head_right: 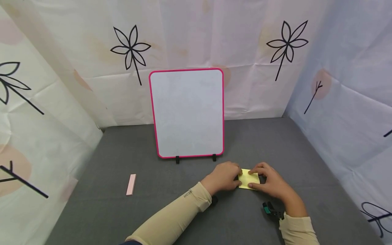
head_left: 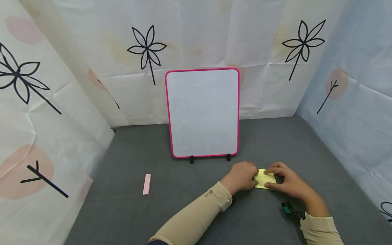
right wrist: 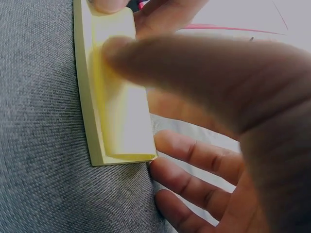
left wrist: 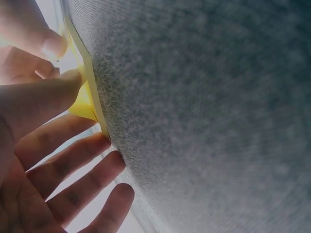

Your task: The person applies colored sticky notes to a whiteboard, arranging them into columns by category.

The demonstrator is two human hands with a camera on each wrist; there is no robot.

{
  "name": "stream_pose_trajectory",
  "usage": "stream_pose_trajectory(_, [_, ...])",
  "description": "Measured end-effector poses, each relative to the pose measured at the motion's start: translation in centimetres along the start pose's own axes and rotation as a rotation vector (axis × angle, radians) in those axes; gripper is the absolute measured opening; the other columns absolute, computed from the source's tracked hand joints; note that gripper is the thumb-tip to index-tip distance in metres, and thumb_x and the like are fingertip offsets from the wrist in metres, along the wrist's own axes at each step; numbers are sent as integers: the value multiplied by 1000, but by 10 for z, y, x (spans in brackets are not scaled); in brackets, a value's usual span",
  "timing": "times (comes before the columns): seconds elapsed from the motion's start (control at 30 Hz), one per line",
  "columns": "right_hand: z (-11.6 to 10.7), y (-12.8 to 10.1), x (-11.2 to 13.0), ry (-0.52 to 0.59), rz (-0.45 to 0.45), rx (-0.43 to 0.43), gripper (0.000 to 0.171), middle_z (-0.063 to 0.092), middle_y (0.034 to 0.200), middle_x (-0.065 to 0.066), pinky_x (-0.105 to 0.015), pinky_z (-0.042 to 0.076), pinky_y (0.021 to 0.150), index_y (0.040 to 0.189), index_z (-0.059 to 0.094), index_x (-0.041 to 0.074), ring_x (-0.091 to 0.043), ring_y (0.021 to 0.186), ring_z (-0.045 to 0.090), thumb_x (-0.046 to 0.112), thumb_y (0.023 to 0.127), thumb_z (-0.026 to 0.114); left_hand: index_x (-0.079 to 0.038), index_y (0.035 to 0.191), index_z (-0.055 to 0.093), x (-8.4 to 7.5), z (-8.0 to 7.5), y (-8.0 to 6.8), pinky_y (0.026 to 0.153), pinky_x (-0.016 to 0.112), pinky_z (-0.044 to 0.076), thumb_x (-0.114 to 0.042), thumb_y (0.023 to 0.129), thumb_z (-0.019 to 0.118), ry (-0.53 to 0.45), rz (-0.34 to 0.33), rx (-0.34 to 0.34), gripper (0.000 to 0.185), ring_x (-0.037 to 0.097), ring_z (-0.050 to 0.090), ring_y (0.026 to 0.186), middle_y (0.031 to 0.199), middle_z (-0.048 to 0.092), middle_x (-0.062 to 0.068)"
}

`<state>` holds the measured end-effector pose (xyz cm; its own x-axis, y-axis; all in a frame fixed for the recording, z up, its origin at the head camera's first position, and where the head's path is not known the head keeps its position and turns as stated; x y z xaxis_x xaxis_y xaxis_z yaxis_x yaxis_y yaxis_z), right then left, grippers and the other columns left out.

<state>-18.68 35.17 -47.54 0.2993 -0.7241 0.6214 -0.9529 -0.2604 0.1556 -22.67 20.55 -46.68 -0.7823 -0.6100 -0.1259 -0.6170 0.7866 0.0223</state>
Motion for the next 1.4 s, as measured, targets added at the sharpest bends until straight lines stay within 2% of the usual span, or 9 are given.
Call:
stream_pose_trajectory(0.13, [1, 0, -2, -18, 33, -3, 44, 62, 120, -4, -29, 48, 81, 121, 78, 14, -6, 99, 55, 26, 82, 94, -26, 87, 77, 0, 0, 0, 54, 22, 36, -38, 98, 76, 8, 6, -9, 16, 5, 50, 68, 80, 62, -10])
stream_pose_trajectory(0.27, [0, 1, -1, -21, 23, -18, 47, 63, 118, -4, -28, 49, 80, 120, 77, 14, -5, 99, 56, 26, 79, 96, -26, 85, 76, 0, 1, -1, 54, 21, 36, -41, 101, 73, 18, 19, 5, 22, 5, 50, 66, 79, 60, -10])
stream_pose_trajectory(0.4, [-1, 2, 5, -2, -47, -59, 39, 66, 115, -4, -28, 51, 77, 114, 77, 17, -5, 97, 59, 18, 79, 95, -27, 85, 77, 1, 0, -2, 56, 21, 38, -43, 104, 67, 18, 15, 28, 26, 5, 49, 66, 78, 58, -10])
stream_pose_trajectory(0.6, [0, 1, 14, 110, -171, -84, 26, 69, 100, -4, -25, 51, 68, 103, 77, 15, -5, 81, 59, -1, 84, 86, -25, 79, 71, 1, -3, -4, 56, 21, 36, -40, 108, 60, -5, 27, 23, 34, 5, 47, 65, 75, 56, -9])
stream_pose_trajectory(0.83, [1, 3, 12, 158, -161, -87, 20, 72, 94, -7, -21, 52, 68, 99, 77, 14, -4, 77, 62, -3, 90, 79, -25, 73, 63, 5, -1, -2, 55, 21, 34, -40, 110, 56, -43, 35, -24, 40, 5, 47, 62, 73, 54, -9])
stream_pose_trajectory(1.0, [2, 3, 12, 165, -135, -81, 18, 73, 95, -3, -23, 52, 67, 102, 78, 14, -5, 77, 64, -1, 93, 77, -24, 78, 71, 7, 1, -2, 55, 20, 35, -38, 110, 54, -59, 33, -53, 39, 5, 47, 61, 73, 57, -8])
stream_pose_trajectory(1.1, [0, 3, 13, 155, -127, -100, 20, 74, 96, 0, -22, 53, 69, 103, 78, 14, -4, 79, 66, -3, 93, 76, -23, 79, 70, 7, -2, -4, 56, 20, 36, -38, 111, 52, -63, 25, -56, 40, 4, 48, 60, 72, 56, -9])
stream_pose_trajectory(1.27, [-1, 4, 16, 141, -127, -116, 21, 75, 97, 1, -21, 55, 73, 102, 78, 15, -1, 85, 68, -4, 94, 75, -23, 80, 69, 9, -7, -5, 56, 20, 36, -37, 112, 50, -91, 32, -27, 40, 4, 47, 60, 68, 53, -10])
stream_pose_trajectory(1.4, [-2, 4, 14, 127, -125, -126, 19, 74, 96, -1, -22, 53, 70, 102, 78, 15, -1, 82, 67, -3, 96, 74, -22, 102, 79, 10, -6, -6, 58, 18, 37, -36, 110, 56, -129, 59, 5, 28, 3, 48, 64, 75, 60, -11])
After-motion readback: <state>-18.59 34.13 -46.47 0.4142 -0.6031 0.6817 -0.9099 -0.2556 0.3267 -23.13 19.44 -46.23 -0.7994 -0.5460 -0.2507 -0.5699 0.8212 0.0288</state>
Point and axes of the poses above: each hand's wrist, its own y-axis towards the middle knuckle, its own z-axis out of the palm, x = y × z, the point moved 7 cm from there along y, towards the middle knuckle
